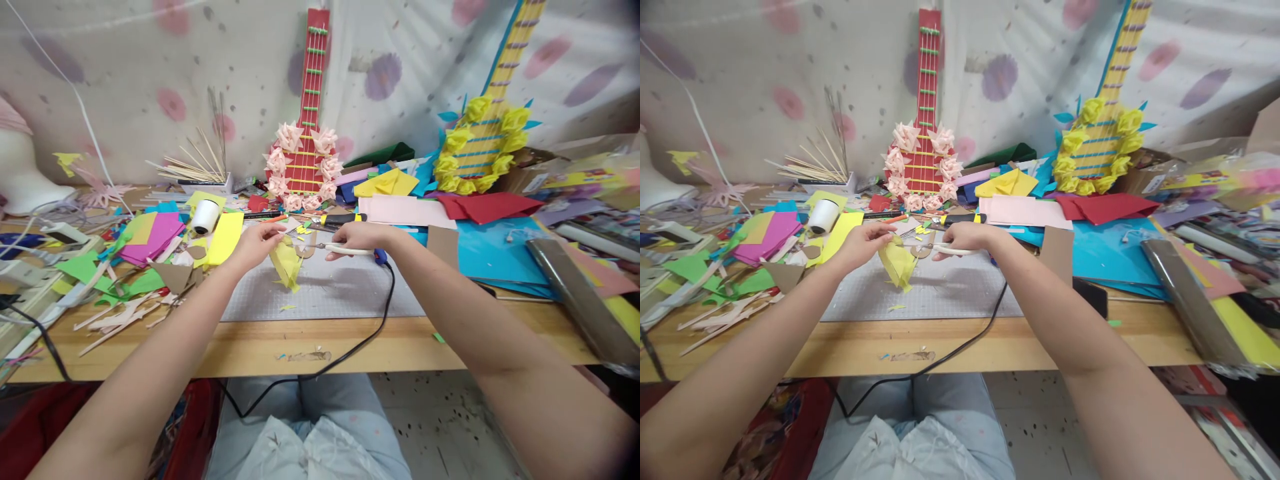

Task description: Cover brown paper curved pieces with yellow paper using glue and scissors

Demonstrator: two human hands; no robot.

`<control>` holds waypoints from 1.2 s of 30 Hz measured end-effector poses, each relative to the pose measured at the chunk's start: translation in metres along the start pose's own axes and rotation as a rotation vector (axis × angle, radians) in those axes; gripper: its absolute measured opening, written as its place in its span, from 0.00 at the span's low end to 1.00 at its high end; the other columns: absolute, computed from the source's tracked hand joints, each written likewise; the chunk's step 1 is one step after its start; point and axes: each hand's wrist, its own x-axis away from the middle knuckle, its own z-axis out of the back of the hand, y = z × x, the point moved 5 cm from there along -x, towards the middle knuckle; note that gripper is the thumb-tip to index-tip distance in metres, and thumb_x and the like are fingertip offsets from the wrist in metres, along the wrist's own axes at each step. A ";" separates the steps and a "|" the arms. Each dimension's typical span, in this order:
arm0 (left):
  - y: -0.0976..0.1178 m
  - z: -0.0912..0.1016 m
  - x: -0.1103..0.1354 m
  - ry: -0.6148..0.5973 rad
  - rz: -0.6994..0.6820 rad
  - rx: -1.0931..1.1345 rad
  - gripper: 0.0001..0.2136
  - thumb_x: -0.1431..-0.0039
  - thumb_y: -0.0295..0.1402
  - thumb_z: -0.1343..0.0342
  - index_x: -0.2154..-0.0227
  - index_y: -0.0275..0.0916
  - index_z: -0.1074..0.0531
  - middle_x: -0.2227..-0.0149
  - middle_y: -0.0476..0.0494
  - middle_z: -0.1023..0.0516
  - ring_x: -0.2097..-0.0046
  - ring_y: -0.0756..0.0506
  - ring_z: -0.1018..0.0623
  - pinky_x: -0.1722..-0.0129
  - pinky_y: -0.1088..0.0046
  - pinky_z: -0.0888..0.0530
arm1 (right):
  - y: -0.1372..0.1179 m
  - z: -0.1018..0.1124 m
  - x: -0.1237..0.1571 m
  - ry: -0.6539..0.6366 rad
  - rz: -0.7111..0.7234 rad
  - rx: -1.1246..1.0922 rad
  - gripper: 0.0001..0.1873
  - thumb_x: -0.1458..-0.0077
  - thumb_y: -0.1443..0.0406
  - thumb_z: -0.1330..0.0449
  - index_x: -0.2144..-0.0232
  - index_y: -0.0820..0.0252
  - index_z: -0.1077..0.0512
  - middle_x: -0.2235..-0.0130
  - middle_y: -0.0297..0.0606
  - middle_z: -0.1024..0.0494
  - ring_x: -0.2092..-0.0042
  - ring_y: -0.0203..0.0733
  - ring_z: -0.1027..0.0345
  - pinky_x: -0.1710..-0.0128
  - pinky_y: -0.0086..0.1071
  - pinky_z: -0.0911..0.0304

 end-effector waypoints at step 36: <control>0.017 -0.018 -0.002 -0.224 0.011 0.216 0.10 0.58 0.29 0.40 0.69 0.40 0.24 0.79 0.48 0.29 0.75 0.47 0.28 0.74 0.71 0.33 | 0.005 -0.013 -0.002 -0.403 0.059 -0.268 0.32 0.63 0.39 0.44 0.77 0.65 0.34 0.80 0.31 0.36 0.78 0.29 0.44 0.78 0.27 0.48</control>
